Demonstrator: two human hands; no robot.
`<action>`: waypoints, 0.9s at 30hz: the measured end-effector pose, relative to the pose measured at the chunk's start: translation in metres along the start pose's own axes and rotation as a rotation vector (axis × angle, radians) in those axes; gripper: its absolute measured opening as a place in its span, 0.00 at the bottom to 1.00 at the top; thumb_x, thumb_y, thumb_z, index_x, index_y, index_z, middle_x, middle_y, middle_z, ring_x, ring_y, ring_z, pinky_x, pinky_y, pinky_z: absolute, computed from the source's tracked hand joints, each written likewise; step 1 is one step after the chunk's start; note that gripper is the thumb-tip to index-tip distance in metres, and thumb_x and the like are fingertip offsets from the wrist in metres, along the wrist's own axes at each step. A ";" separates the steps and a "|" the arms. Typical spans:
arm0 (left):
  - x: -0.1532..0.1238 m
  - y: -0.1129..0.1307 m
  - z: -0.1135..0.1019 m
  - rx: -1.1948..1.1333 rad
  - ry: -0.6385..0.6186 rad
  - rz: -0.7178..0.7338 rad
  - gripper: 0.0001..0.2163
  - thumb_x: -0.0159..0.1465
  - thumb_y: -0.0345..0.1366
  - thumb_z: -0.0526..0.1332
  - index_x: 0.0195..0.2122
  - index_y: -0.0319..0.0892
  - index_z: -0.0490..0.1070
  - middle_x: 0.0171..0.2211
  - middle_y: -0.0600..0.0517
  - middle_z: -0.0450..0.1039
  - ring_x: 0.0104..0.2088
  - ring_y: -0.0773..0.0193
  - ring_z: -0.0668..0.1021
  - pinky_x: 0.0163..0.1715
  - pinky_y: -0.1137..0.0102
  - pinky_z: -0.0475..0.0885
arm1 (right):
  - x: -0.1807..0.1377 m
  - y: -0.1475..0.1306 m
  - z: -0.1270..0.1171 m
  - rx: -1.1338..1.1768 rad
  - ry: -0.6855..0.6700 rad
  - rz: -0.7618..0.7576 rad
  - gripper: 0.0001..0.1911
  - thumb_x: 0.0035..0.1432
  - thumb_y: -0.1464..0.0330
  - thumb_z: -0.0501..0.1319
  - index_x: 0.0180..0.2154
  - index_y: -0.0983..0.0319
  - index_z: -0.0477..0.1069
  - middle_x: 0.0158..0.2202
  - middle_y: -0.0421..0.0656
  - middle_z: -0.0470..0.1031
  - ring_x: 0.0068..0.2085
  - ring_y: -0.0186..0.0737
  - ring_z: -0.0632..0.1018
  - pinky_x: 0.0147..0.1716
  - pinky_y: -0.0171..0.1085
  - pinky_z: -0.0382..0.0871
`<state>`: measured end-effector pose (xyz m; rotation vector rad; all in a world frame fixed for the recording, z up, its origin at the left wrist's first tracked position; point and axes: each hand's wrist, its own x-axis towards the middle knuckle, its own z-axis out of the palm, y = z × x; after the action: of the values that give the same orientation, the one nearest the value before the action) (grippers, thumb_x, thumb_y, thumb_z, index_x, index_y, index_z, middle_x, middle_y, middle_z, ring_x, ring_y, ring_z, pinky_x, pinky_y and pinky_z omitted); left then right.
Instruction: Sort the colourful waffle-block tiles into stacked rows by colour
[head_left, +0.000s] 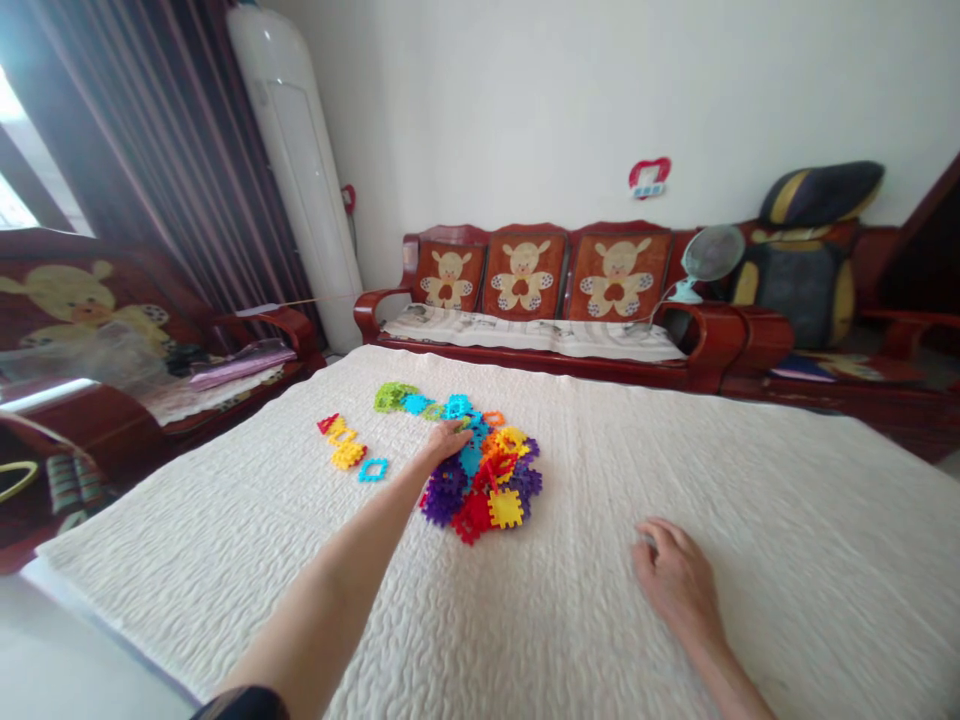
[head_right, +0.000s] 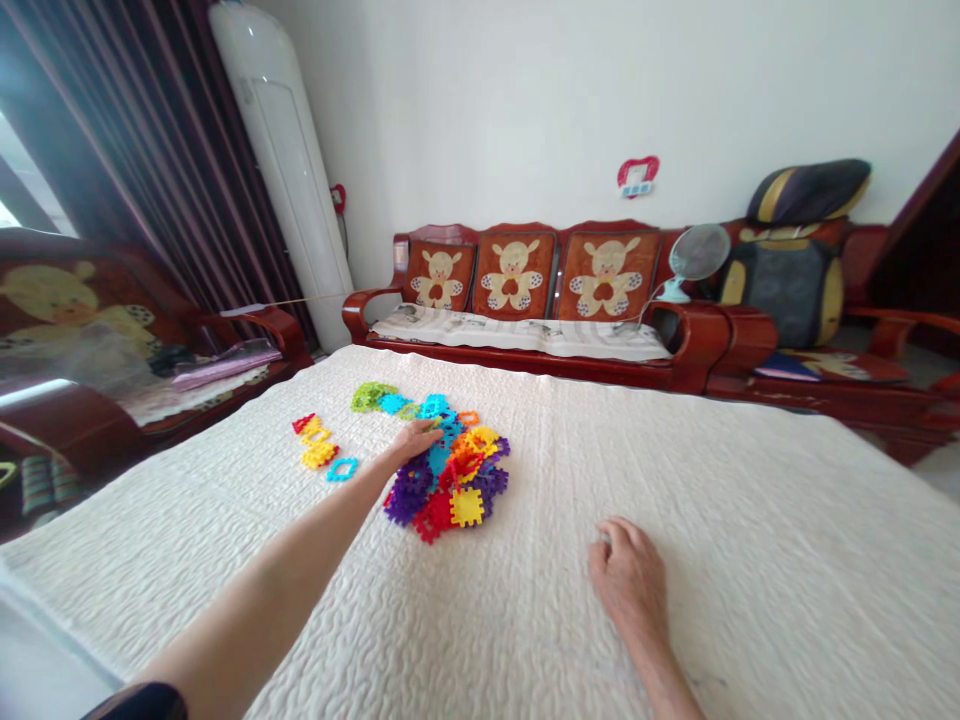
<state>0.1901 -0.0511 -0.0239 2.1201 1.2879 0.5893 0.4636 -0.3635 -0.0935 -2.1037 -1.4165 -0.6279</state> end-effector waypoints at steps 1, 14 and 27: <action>0.000 0.004 0.002 0.025 0.002 0.014 0.15 0.58 0.39 0.59 0.44 0.41 0.77 0.39 0.47 0.78 0.41 0.55 0.78 0.44 0.64 0.71 | 0.000 0.000 0.000 0.003 0.002 0.005 0.15 0.54 0.70 0.50 0.36 0.66 0.74 0.40 0.52 0.77 0.42 0.46 0.76 0.44 0.43 0.69; -0.008 0.016 -0.037 0.063 0.142 0.144 0.19 0.61 0.41 0.59 0.52 0.44 0.74 0.46 0.45 0.77 0.44 0.59 0.78 0.46 0.69 0.71 | 0.002 0.009 0.003 0.024 -0.086 0.051 0.19 0.52 0.63 0.48 0.36 0.63 0.73 0.40 0.52 0.77 0.42 0.51 0.77 0.45 0.47 0.70; 0.004 -0.183 -0.173 0.221 0.417 -0.418 0.28 0.57 0.43 0.62 0.58 0.38 0.64 0.60 0.35 0.62 0.60 0.45 0.66 0.56 0.57 0.62 | 0.004 0.017 0.006 0.066 -0.109 0.101 0.16 0.47 0.60 0.50 0.33 0.59 0.72 0.36 0.50 0.78 0.40 0.54 0.78 0.43 0.49 0.70</action>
<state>-0.0349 0.0622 -0.0213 1.8610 2.0451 0.7540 0.4812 -0.3621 -0.0977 -2.1697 -1.3591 -0.4272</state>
